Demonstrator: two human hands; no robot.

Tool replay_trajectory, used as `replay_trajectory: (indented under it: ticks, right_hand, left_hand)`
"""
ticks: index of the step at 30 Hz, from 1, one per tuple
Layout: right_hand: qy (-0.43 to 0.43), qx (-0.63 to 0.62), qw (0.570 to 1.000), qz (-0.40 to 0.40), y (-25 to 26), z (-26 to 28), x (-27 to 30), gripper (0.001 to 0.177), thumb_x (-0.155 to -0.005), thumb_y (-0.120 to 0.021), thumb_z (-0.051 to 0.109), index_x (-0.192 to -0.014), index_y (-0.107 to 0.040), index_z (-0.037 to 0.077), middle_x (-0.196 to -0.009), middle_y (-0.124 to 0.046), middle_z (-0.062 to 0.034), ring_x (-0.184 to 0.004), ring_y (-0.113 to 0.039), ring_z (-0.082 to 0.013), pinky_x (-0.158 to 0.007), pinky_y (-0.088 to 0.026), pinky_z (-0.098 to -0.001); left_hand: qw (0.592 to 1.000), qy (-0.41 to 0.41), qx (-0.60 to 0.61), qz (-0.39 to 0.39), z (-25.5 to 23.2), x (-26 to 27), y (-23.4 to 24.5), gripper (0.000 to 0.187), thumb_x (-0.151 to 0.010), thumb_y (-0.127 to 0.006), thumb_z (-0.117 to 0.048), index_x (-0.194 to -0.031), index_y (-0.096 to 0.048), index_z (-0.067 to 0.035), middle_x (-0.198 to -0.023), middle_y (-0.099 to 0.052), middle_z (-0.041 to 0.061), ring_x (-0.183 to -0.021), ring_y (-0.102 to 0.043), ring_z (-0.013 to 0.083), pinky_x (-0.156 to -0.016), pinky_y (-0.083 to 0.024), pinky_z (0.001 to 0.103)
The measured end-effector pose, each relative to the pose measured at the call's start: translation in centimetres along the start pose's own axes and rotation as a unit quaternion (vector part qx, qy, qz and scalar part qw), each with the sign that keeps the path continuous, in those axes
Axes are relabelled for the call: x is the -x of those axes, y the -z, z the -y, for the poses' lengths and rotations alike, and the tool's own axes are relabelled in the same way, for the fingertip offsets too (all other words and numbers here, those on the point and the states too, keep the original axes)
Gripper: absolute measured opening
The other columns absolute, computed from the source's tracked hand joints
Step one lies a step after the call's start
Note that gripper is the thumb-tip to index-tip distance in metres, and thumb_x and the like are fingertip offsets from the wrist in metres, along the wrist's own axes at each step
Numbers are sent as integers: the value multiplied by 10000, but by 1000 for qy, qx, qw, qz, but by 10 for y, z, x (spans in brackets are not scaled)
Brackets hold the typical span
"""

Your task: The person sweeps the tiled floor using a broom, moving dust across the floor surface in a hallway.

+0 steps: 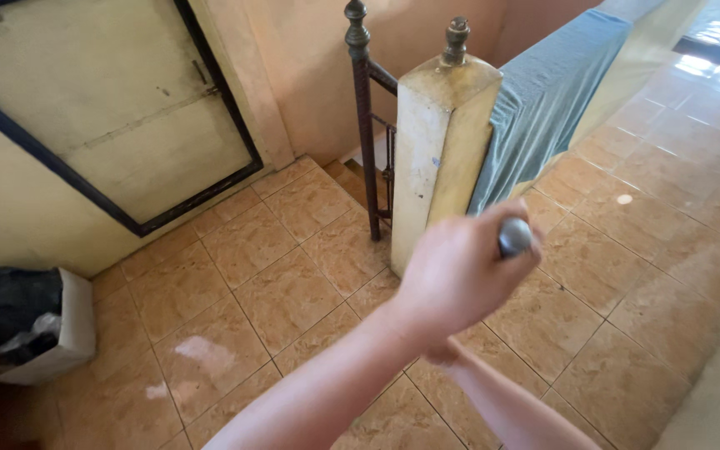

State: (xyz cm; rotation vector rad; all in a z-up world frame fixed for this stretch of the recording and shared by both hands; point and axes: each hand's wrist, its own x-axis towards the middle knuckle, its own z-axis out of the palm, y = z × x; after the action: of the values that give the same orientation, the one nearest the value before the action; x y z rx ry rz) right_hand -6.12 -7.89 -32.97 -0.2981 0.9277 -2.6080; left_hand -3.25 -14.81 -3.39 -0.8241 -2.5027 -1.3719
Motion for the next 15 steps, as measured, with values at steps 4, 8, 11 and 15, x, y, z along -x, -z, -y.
replay_trajectory:
  ticks: [4, 8, 11, 15]
  right_hand:
    - [9, -45, 999, -27, 10, 4, 15, 156, -1003, -576, 320, -933, -539, 184, -860, -548, 88, -818, -546, -17, -739, -446, -254]
    - [144, -241, 955, -100, -3, 73, 27, 160, -1003, -553, 344, -962, -550, 188, -878, -549, 93, -832, -547, -11, -756, -449, -267]
    - [293, -367, 882, 24, -42, 122, 30, 221, -1036, -582, 332, -902, -504, 174, -804, -488, 59, -770, -492, -54, -744, -422, -279]
    - [317, -634, 686, 162, -40, 144, 26, 322, -1036, -653, 308, -823, -450, 176, -748, -448, 64, -734, -422, -80, -710, -370, -301]
  left_hand:
    - [999, -33, -22, -14, 3, 15, -32, 126, -904, -673, -266, -950, -665, -148, -719, -690, 43, -619, -667, 215, -549, -519, 375]
    - [1000, 26, 11, 12, -13, 8, -55, 162, -940, -675, -323, -965, -659, -164, -730, -697, 58, -673, -696, 268, -612, -538, 408]
    - [999, 26, 42, 15, -19, -5, -77, 169, -957, -642, -339, -968, -627, -171, -743, -692, 42, -649, -706, 250, -605, -546, 402]
    - [995, 73, 65, -9, -15, -9, -118, 209, -994, -640, -329, -953, -608, -127, -777, -683, 111, -737, -689, 311, -658, -529, 437]
